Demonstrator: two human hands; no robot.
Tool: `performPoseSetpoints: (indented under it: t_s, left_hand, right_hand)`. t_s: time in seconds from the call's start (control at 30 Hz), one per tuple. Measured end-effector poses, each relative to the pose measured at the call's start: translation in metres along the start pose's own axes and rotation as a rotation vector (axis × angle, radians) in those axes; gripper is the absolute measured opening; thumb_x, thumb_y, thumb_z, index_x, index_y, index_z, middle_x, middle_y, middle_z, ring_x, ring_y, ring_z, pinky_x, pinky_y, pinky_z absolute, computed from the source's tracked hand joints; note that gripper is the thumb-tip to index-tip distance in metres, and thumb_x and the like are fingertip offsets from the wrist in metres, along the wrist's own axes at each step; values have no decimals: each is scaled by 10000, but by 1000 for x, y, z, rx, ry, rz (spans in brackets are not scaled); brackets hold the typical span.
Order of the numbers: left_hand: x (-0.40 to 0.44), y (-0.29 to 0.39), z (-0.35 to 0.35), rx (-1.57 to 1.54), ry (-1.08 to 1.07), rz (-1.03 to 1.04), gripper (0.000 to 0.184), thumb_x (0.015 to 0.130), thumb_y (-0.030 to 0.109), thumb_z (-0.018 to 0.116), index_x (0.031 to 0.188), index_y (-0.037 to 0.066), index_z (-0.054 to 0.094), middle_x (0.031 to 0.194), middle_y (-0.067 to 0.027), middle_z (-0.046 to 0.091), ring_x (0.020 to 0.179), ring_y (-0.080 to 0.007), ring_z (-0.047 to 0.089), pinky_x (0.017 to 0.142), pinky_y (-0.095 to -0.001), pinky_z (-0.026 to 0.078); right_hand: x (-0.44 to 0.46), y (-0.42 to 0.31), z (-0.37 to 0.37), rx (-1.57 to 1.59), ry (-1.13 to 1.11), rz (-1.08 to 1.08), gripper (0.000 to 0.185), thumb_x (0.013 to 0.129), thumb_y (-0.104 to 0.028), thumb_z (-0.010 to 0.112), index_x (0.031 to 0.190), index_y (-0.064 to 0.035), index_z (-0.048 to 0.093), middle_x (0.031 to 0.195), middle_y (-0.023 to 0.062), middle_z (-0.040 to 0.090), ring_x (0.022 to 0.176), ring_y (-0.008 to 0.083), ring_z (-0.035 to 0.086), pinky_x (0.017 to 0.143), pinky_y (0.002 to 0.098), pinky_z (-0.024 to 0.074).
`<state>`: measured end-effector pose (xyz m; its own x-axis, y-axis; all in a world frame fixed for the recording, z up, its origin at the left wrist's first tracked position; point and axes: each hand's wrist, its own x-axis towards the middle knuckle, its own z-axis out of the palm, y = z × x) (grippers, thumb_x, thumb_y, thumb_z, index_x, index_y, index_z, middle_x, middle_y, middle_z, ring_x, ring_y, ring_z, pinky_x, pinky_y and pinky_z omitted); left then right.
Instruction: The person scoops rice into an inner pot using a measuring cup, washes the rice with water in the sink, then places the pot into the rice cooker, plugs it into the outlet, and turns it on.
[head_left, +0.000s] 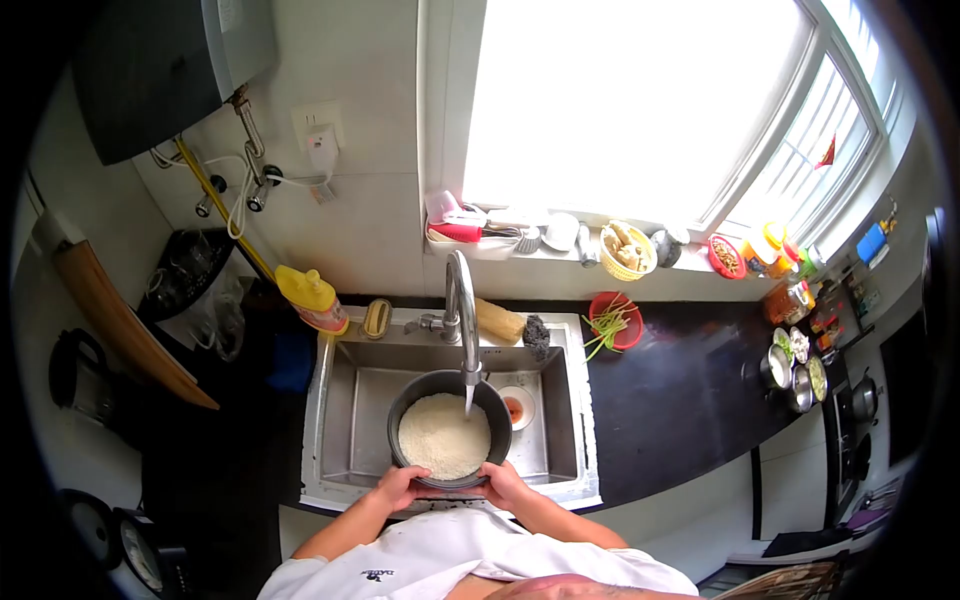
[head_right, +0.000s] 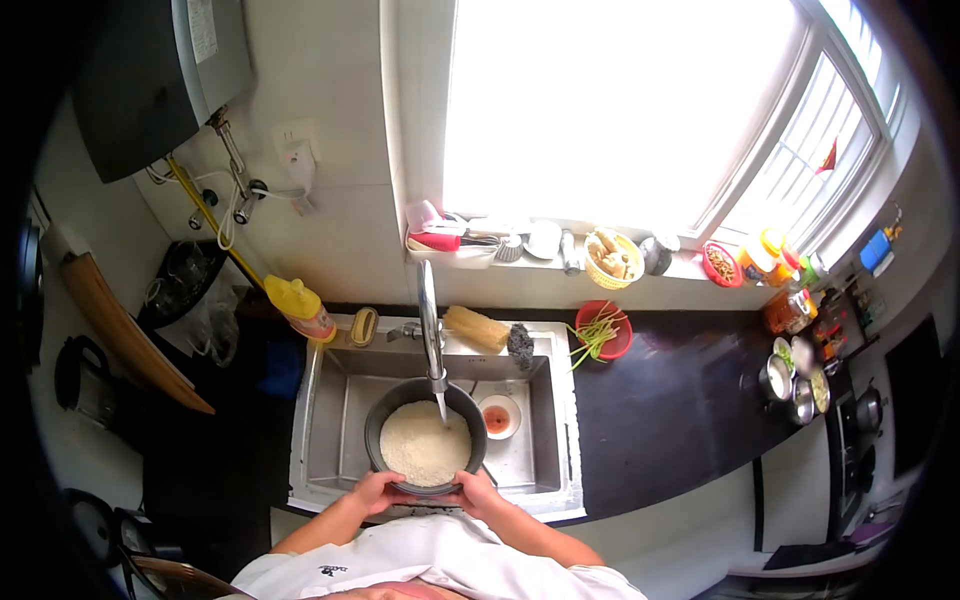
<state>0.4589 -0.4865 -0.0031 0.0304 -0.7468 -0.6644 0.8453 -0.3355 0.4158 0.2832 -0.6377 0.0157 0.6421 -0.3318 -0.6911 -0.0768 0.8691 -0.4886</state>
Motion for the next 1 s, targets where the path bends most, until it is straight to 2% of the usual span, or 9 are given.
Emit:
performPoseSetpoints:
  t_s: [0.03,0.13,0.23,0.33,0.43,0.63,0.73,0.83,1.0]
  left_hand:
    - [1,-1,4,37,20,38,471,851,11,520,1315,-36,448,1279,-203,539,1104,-354,587,897,-513,550]
    - [10,-14,7,118,86,67,438,853,-17,497,1285,-70,455,1241,-224,546,1074,-360,600,893,-528,552]
    - [10,-17,12,90,59,85,403,850,-14,485,1246,-83,455,1202,-235,539,1046,-358,608,860,-504,579]
    - [17,-15,6,51,51,40,441,833,-31,480,1269,-87,434,1211,-244,531,1059,-376,598,860,-519,575]
    - [12,-9,12,72,80,21,462,818,-37,464,1276,-93,447,1247,-239,528,1099,-397,581,917,-543,538]
    - [9,-11,8,69,111,-7,500,808,-32,465,1304,-85,417,1279,-236,505,1104,-383,586,931,-506,540]
    - [8,-11,10,53,103,-19,501,810,-31,472,1306,-78,420,1267,-230,513,1105,-373,587,932,-496,541]
    - [13,-13,7,92,116,-43,506,811,-35,479,1311,-74,416,1258,-226,519,1086,-372,597,917,-491,550]
    - [10,-16,15,114,127,-60,503,812,-48,482,1309,-75,414,1217,-227,542,1028,-368,626,879,-479,573]
  right_hand:
    - [0,0,-5,-28,10,4,458,804,54,432,1261,74,403,1195,227,535,1019,379,621,863,533,574]
    - [-2,-3,-15,-66,14,-20,468,803,54,430,1269,75,401,1203,228,531,1026,379,618,859,537,573]
    - [-6,-8,-19,-68,-16,-24,481,801,56,429,1281,75,400,1217,230,529,1033,383,617,858,537,573]
    - [-12,-7,-12,-43,16,-33,495,798,62,429,1291,75,397,1236,232,524,1045,387,614,860,535,573]
    - [-7,2,-16,-15,10,-23,495,801,62,429,1294,72,400,1242,231,524,1054,388,613,868,535,569]
    - [-3,8,-18,-23,24,13,475,817,55,443,1290,74,409,1229,232,537,1056,393,612,867,533,570]
    - [0,6,-23,-18,-38,29,572,802,59,451,1356,11,314,1248,230,501,1062,380,605,848,522,580]
    - [-3,3,-22,-22,-2,16,459,819,60,435,1275,102,403,1215,255,533,1036,406,618,865,539,569]
    - [-11,3,-26,-49,39,35,446,823,62,428,1266,110,404,1203,265,535,1021,414,620,854,543,570]
